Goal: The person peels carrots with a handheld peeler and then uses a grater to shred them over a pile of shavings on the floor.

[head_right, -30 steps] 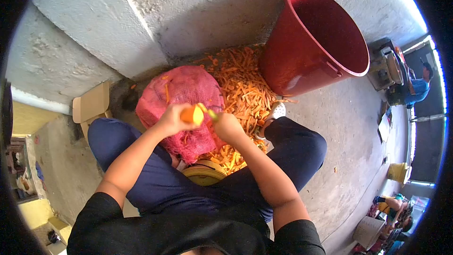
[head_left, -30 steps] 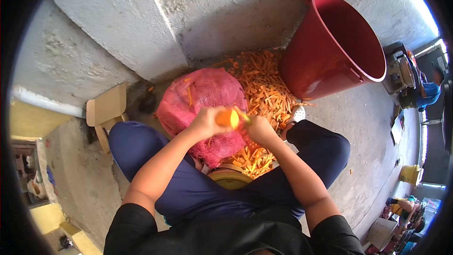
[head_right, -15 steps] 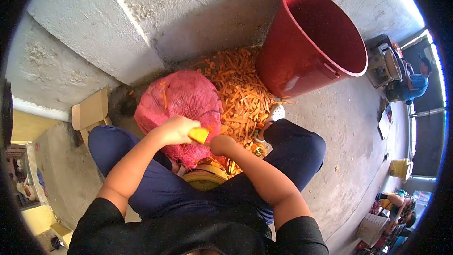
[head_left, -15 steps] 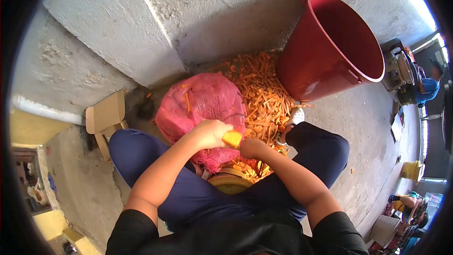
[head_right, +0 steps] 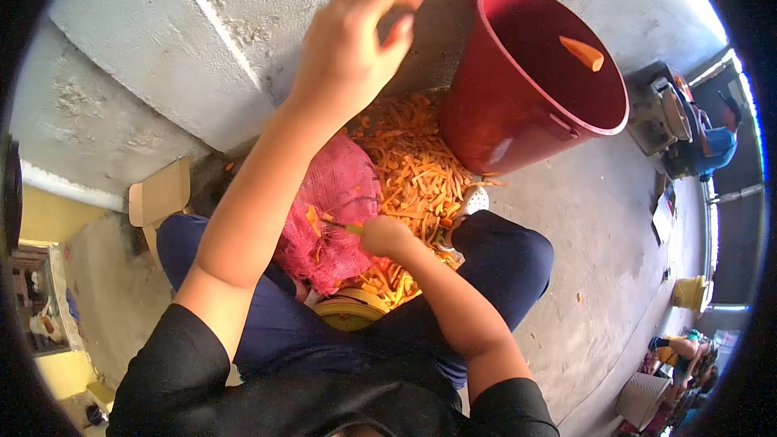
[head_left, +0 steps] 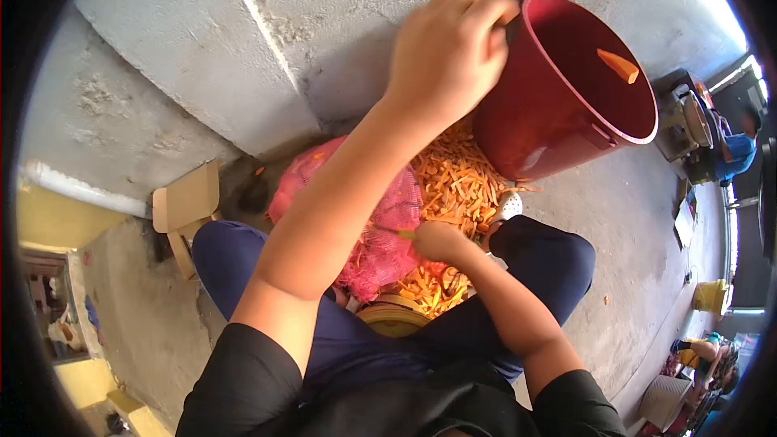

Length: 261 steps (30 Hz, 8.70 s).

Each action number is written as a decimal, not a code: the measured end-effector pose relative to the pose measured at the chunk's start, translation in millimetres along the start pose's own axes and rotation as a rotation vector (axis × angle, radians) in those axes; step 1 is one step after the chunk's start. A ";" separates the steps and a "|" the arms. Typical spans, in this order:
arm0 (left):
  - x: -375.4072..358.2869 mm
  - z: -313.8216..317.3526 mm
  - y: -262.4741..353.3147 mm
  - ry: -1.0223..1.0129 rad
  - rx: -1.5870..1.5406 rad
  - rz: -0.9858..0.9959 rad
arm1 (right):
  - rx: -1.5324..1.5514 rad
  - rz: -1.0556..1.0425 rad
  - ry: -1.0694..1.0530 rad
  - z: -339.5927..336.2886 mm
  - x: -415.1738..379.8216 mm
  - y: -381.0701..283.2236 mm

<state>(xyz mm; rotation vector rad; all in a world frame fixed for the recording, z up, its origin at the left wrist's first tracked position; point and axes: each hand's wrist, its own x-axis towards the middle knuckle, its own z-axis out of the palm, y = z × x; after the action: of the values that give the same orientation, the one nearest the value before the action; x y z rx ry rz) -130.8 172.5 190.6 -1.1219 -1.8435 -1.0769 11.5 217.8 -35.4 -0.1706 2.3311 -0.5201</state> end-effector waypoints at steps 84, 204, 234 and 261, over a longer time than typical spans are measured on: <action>-404.9 21.2 -174.6 -1.653 0.896 -0.584 | 0.370 0.098 0.425 -130.7 28.7 45.2; -244.0 -73.6 45.7 0.147 -1.711 -2.005 | 0.869 -0.274 1.071 -35.7 -47.8 -89.9; -243.3 -67.3 47.5 0.246 -1.714 -2.076 | 0.847 -0.263 1.100 -32.5 -49.1 -92.0; -253.7 -65.9 44.0 0.129 -1.737 -1.953 | 0.822 -0.288 1.076 -31.7 -49.2 -92.2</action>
<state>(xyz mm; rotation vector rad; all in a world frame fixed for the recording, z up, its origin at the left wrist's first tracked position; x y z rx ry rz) 12.6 43.1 8.1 0.8841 -0.9788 -3.8622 22.8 157.2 54.8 0.2371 2.8054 -2.0530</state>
